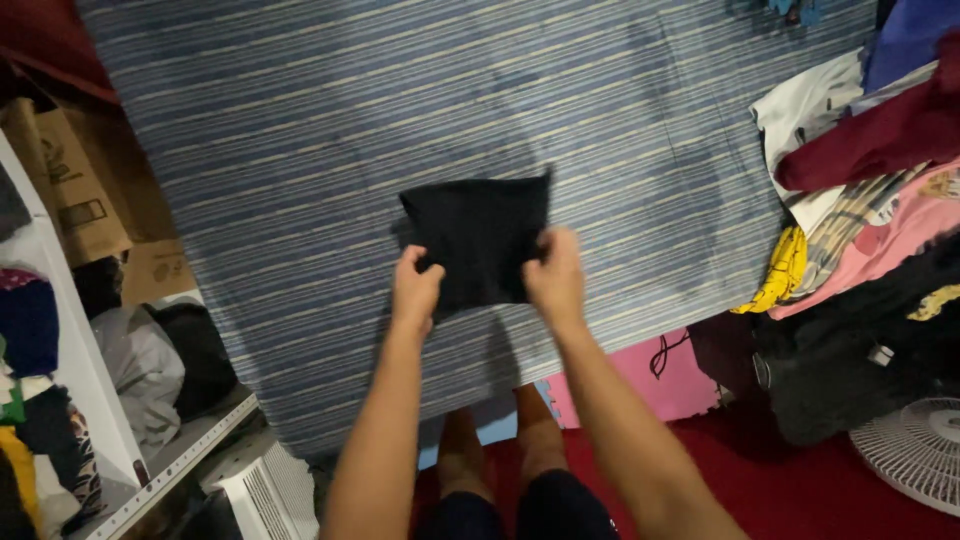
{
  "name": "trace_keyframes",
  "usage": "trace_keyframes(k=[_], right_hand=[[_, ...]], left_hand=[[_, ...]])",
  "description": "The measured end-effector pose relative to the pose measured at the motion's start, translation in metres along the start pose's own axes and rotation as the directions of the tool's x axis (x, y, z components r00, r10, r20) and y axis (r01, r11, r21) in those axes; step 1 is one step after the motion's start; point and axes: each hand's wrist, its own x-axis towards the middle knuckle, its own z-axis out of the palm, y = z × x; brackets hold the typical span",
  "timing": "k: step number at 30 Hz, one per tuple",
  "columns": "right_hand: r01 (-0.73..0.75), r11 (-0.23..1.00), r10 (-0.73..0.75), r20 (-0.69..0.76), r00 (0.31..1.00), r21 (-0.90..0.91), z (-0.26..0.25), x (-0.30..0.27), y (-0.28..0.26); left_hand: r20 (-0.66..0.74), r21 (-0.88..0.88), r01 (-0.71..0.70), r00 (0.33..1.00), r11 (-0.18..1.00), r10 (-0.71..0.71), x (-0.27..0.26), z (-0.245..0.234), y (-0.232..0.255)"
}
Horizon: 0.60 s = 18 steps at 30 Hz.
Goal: The person is folding various pieces of clothing and placing them on a shelf.
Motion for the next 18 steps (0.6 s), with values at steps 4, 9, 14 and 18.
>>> trace_keyframes(k=[4, 9, 14, 18], right_hand=[[-0.007, 1.000, 0.005, 0.144, 0.990, 0.010, 0.021, -0.022, -0.086], [-0.047, 0.867, -0.187, 0.412, 0.892, 0.496, 0.011, -0.059, -0.108], [-0.431, 0.804, 0.326, 0.302, 0.896, 0.410, 0.023, -0.076, -0.019], [-0.781, -0.584, -0.389, 0.767, 0.511, 0.224, 0.040, -0.097, 0.067]], left_hand=[[0.109, -0.228, 0.019, 0.994, 0.974, 0.006, -0.019, 0.013, -0.004], [0.112, -0.363, 0.323, 0.946, 0.874, -0.303, -0.051, -0.014, 0.050], [0.253, -0.421, 0.294, 0.947, 0.858, -0.200, -0.052, -0.026, 0.027], [0.374, -0.443, 0.276, 0.922, 0.853, -0.104, -0.103, -0.057, 0.067]])
